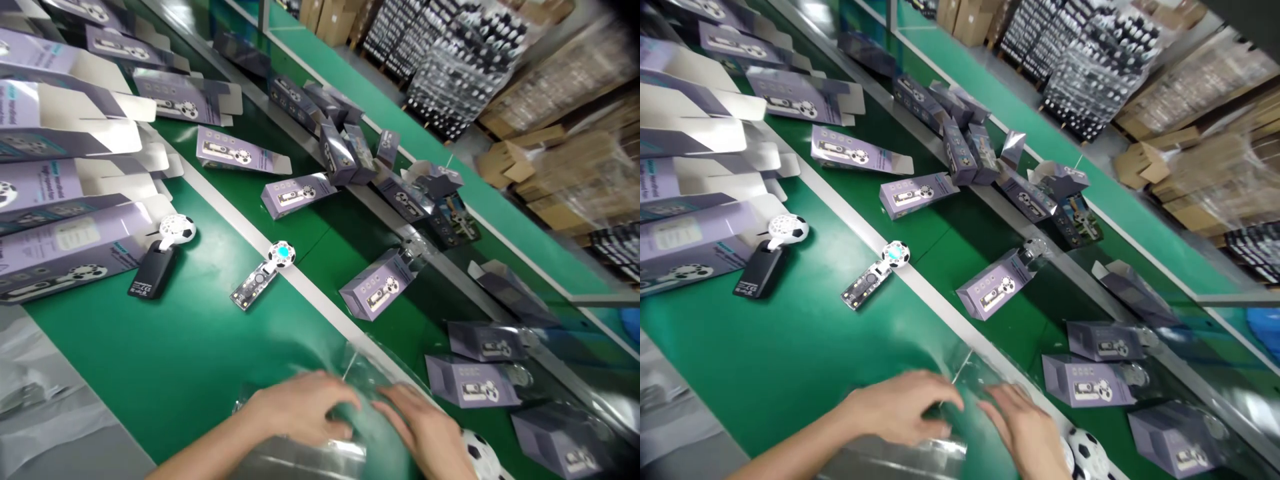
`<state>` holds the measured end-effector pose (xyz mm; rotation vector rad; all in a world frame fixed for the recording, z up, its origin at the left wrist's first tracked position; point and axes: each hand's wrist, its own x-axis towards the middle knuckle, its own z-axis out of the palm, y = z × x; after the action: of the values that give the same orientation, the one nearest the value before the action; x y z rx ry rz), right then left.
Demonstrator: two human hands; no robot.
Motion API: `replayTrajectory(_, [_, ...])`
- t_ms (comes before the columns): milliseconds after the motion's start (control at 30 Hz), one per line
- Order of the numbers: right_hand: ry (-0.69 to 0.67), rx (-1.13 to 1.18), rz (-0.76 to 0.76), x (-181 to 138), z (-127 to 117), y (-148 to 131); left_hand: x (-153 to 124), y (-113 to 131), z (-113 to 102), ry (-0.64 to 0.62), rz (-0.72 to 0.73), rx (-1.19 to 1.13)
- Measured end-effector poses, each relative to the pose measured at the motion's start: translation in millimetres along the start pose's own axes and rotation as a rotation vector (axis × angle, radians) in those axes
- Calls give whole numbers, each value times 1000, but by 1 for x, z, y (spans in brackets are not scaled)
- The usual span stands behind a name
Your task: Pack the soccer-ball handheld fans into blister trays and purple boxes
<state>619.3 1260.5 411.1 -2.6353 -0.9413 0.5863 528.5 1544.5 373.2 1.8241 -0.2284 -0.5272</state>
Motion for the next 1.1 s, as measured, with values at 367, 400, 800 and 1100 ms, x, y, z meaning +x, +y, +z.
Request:
replayTrajectory(367, [-27, -401, -343, 69, -5, -8, -86, -77, -85, 587, -258, 290])
replayTrajectory(400, [-34, -371, -399, 80, -9, -29, -88, -78, -81, 594, -264, 315])
replayTrajectory(800, [-13, -405, -526, 142, 9, -197, -120, -90, -73, 1267, -394, 135])
replayTrajectory(1100, [-219, -423, -192, 113, 97, -189, -125, -44, -73, 1454, -269, -13])
